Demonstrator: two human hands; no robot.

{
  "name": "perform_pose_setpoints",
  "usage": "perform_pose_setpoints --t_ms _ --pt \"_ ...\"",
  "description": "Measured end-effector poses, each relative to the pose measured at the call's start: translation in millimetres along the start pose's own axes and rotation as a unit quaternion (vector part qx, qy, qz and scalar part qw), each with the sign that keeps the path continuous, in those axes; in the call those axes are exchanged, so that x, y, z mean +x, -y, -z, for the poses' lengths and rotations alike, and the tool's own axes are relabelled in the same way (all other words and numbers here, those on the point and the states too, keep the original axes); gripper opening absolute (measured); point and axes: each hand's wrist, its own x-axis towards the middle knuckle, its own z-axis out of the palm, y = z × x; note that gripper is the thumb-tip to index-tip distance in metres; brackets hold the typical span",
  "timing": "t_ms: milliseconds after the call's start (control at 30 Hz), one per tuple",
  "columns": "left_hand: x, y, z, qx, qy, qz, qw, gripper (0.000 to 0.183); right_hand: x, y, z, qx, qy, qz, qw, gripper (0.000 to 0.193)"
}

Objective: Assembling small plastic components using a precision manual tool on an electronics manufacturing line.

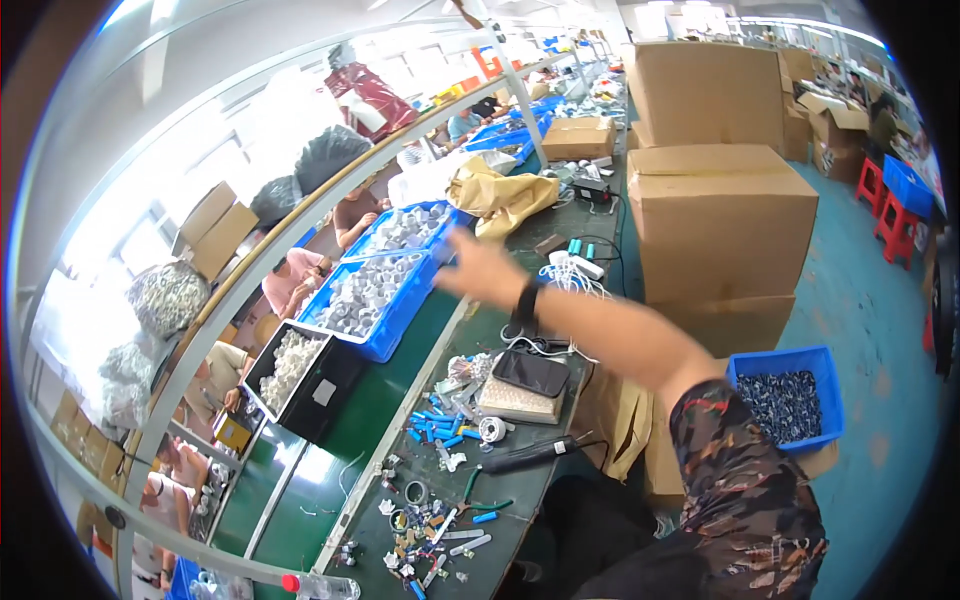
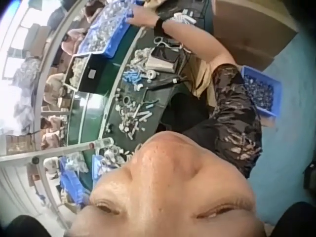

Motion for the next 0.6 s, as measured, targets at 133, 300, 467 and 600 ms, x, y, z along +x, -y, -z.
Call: perform_pose_setpoints --t_ms 133,300,467,600 --pt "6 -17 16 -0.138 0.079 0.187 0.969 0.023 84 -53 74 -0.284 0.106 -0.081 0.949 0.060" --pt "52 -36 51 -0.410 0.300 0.759 0.408 0.036 88 -71 105 -0.379 0.083 -0.216 0.896 0.062" --pt "17 -55 40 -0.526 0.346 0.742 0.230 0.004 87 -69 89 -0.416 0.104 -0.201 0.881 0.047" --pt "40 -47 43 -0.497 0.248 0.756 0.347 0.006 92 -67 81 -0.436 0.126 -0.212 0.865 0.049"
